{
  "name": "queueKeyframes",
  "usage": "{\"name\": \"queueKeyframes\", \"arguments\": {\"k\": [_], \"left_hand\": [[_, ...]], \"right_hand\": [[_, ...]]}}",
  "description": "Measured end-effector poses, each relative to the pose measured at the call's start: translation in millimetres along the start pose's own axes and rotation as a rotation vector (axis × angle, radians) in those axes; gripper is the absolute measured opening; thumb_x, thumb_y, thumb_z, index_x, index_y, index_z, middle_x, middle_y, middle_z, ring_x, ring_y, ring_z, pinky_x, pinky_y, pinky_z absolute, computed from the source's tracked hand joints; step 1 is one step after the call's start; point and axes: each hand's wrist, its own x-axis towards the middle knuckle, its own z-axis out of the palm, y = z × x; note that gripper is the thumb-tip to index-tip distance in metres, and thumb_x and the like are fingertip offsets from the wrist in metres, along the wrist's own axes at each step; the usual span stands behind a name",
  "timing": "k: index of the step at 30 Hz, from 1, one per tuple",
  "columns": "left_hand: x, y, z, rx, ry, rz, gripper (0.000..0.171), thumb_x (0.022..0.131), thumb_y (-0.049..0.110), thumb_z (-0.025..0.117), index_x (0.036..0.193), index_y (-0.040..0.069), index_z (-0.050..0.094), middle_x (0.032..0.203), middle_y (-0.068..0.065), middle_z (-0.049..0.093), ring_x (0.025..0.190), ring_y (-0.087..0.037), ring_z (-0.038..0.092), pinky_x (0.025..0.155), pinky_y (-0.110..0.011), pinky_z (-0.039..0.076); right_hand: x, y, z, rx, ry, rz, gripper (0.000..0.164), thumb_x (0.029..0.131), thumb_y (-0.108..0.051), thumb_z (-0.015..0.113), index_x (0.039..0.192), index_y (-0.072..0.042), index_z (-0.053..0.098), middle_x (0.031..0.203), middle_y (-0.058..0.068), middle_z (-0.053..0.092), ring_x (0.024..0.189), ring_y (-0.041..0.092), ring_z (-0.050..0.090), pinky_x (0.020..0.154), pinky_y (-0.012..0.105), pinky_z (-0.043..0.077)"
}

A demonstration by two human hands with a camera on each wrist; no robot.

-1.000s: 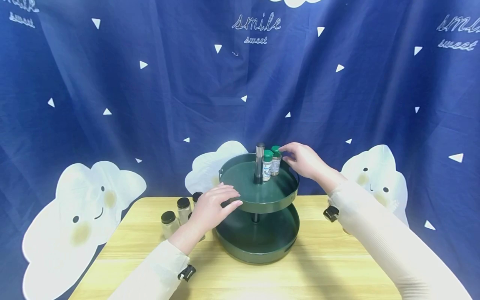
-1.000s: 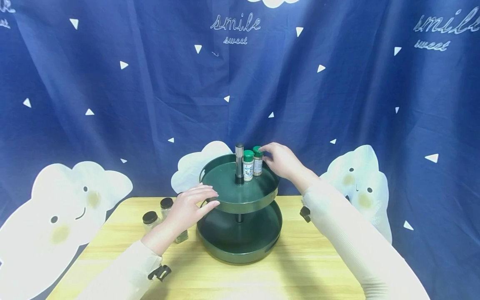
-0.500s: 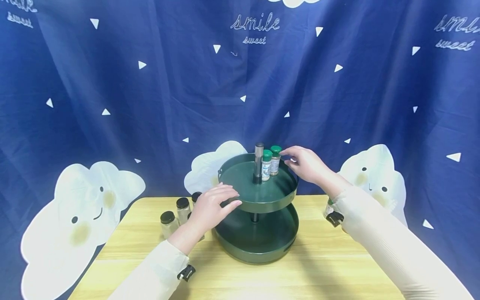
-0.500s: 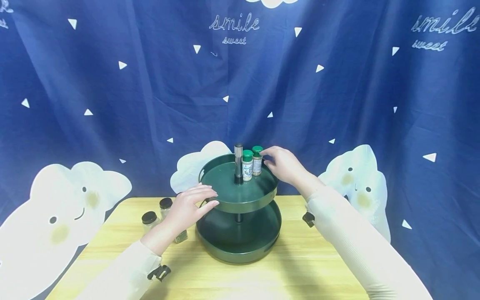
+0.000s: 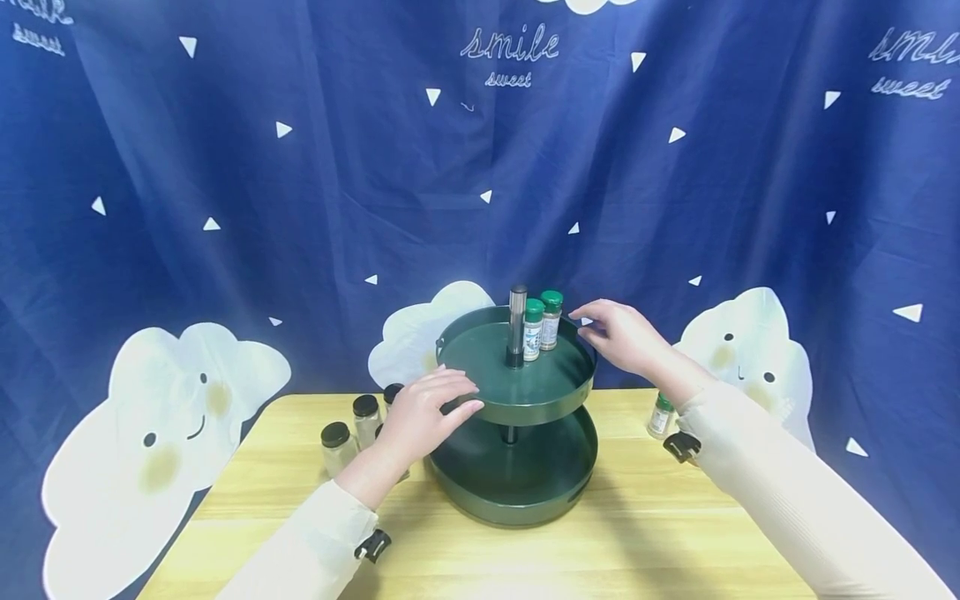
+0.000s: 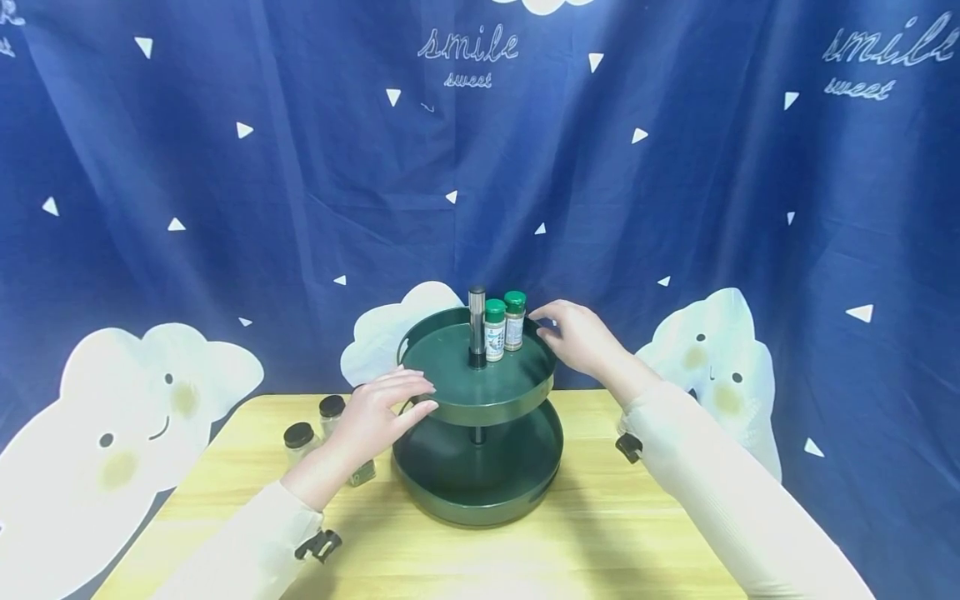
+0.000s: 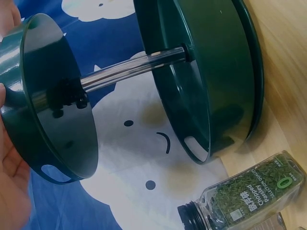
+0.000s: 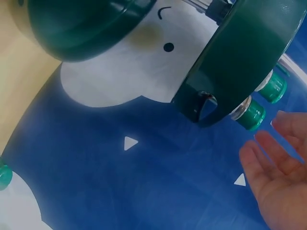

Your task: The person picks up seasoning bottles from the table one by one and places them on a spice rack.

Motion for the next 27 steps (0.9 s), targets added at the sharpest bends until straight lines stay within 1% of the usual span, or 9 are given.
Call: {"name": "queueKeyframes", "arguments": {"k": [4,9,14,19,27], "left_hand": [[0.1,0.0,0.0,0.005,-0.01,-0.006,0.026,0.089,0.034,0.077,0.108,0.017,0.078,0.111,0.003,0.075,0.116,-0.017,0.065,0.111,-0.039,0.044],[0.0,0.4,-0.1,0.007,0.0,0.001,0.026,0.088,0.033,0.078,0.108,0.016,0.078,0.11,0.003,0.075,0.115,-0.017,0.066,0.111,-0.039,0.045],[0.2,0.1,0.4,0.003,0.007,0.008,0.026,0.088,0.032,0.079,0.107,0.015,0.078,0.109,0.002,0.075,0.115,-0.018,0.066,0.11,-0.042,0.046],[0.2,0.3,0.1,-0.001,0.004,0.006,0.026,0.087,0.032,0.079,0.107,0.016,0.078,0.109,0.002,0.075,0.115,-0.018,0.066,0.11,-0.041,0.045],[1.2,2.0,-1.2,-0.001,-0.001,0.002,0.026,0.088,0.032,0.078,0.108,0.015,0.078,0.109,0.002,0.075,0.115,-0.018,0.066,0.111,-0.04,0.045]], "right_hand": [[-4,3,-1,0.002,0.013,0.004,0.024,0.093,-0.001,0.066,0.116,0.0,0.071,0.116,0.017,0.069,0.107,0.036,0.068,0.096,0.05,0.054],[-10,5,-2,0.008,0.01,0.025,0.024,0.092,-0.002,0.067,0.116,0.0,0.071,0.117,0.017,0.07,0.108,0.037,0.068,0.096,0.05,0.055],[-17,7,-2,0.016,0.008,0.024,0.025,0.092,0.0,0.068,0.117,0.002,0.07,0.119,0.019,0.069,0.109,0.037,0.067,0.097,0.051,0.054],[-23,8,-3,0.01,0.025,0.008,0.025,0.091,0.002,0.068,0.116,0.002,0.071,0.118,0.02,0.069,0.106,0.038,0.068,0.096,0.052,0.054],[-31,12,-2,0.003,0.035,0.024,0.022,0.091,0.001,0.068,0.113,0.0,0.072,0.112,0.018,0.071,0.104,0.037,0.068,0.094,0.053,0.055]]}}
